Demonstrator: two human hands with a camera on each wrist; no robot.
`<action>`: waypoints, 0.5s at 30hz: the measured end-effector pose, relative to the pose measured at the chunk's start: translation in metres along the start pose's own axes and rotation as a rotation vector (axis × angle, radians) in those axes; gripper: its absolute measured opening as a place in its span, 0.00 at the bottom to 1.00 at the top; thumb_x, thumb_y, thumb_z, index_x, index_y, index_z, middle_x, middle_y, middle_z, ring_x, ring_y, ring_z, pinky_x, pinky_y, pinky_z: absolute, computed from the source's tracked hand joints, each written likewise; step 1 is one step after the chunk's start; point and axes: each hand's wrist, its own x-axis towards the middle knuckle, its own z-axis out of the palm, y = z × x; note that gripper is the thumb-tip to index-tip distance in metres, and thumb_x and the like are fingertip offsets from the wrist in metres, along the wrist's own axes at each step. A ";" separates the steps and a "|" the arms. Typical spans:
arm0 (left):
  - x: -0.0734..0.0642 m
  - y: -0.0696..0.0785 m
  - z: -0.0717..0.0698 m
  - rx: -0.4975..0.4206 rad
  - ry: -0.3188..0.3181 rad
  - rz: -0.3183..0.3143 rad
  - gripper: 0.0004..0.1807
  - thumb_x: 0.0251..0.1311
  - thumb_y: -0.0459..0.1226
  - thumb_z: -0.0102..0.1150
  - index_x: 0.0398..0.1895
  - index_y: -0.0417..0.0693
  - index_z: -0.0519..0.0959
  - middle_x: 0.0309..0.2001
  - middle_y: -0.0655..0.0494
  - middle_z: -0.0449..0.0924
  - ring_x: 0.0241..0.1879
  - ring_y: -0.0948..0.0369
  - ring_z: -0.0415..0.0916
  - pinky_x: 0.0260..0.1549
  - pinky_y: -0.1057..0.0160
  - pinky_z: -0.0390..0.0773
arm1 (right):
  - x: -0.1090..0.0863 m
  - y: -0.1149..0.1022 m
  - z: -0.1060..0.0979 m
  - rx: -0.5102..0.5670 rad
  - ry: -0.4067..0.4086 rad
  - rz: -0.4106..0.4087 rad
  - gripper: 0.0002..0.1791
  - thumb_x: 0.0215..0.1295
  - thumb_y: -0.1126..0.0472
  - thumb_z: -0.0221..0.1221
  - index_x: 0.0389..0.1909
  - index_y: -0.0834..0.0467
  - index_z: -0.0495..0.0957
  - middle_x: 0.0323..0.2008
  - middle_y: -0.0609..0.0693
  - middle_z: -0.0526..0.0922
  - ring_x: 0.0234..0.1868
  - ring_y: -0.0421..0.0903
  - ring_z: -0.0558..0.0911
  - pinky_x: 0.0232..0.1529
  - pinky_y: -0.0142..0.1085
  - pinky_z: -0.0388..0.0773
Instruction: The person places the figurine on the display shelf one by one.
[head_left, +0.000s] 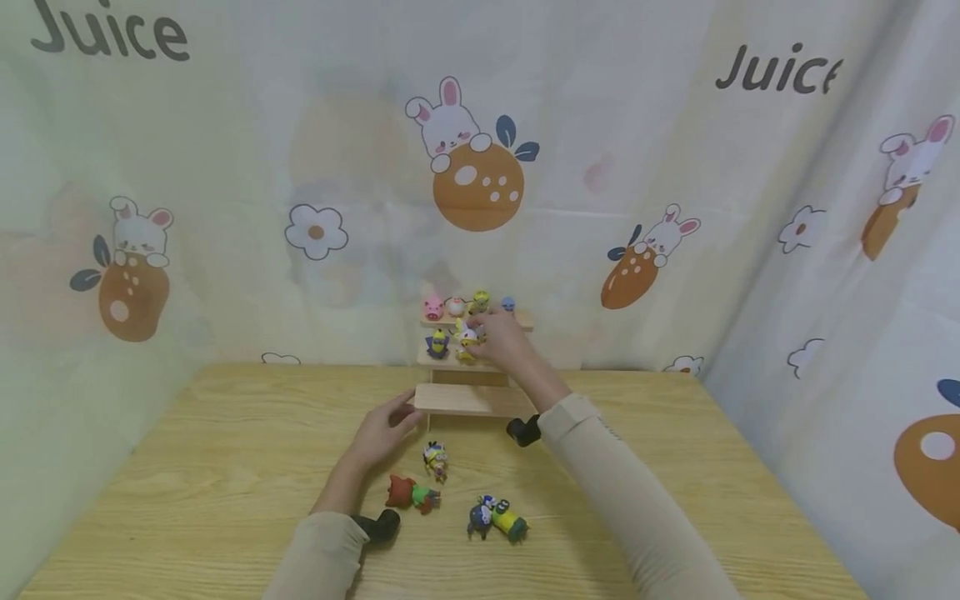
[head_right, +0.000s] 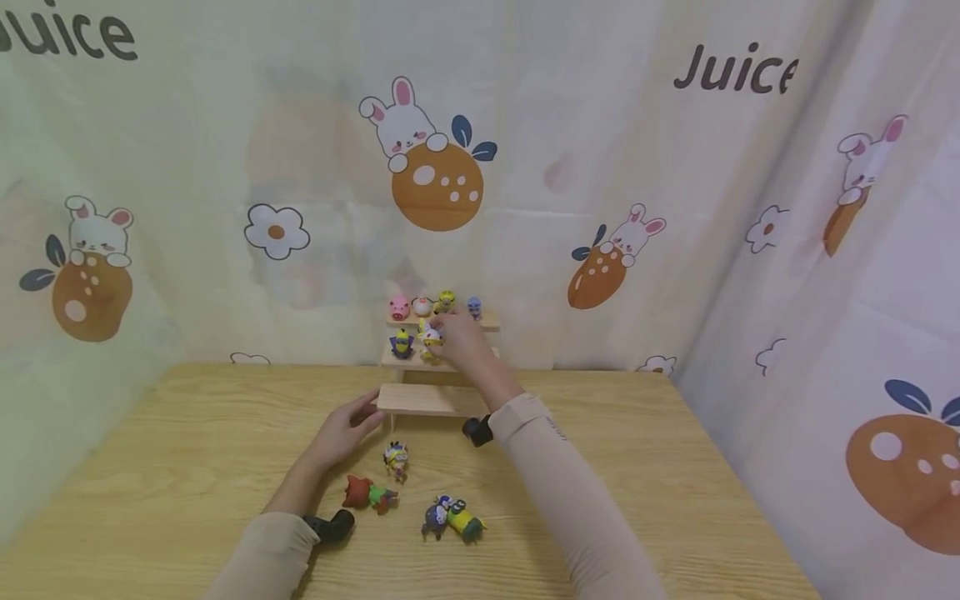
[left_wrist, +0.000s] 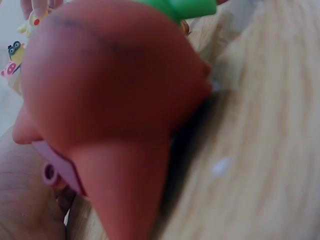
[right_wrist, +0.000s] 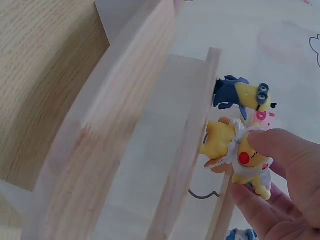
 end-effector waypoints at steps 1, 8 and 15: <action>0.000 0.001 0.000 0.001 -0.001 0.001 0.31 0.64 0.50 0.55 0.69 0.55 0.64 0.52 0.51 0.81 0.55 0.53 0.76 0.62 0.52 0.70 | 0.000 0.000 0.001 0.005 0.004 0.008 0.22 0.56 0.57 0.68 0.52 0.58 0.79 0.52 0.58 0.75 0.50 0.53 0.76 0.52 0.44 0.77; 0.001 0.004 -0.002 0.003 -0.007 0.006 0.31 0.65 0.50 0.54 0.70 0.55 0.64 0.53 0.50 0.80 0.56 0.53 0.76 0.62 0.52 0.70 | 0.003 -0.001 0.004 0.006 0.030 0.032 0.22 0.56 0.57 0.67 0.52 0.57 0.79 0.55 0.57 0.73 0.54 0.54 0.75 0.56 0.45 0.76; 0.000 0.001 -0.001 0.002 -0.010 -0.004 0.31 0.65 0.51 0.54 0.70 0.56 0.64 0.53 0.51 0.80 0.56 0.53 0.75 0.62 0.51 0.69 | 0.007 0.002 0.010 0.007 0.009 0.052 0.21 0.58 0.56 0.66 0.53 0.55 0.79 0.57 0.57 0.69 0.53 0.53 0.76 0.53 0.43 0.78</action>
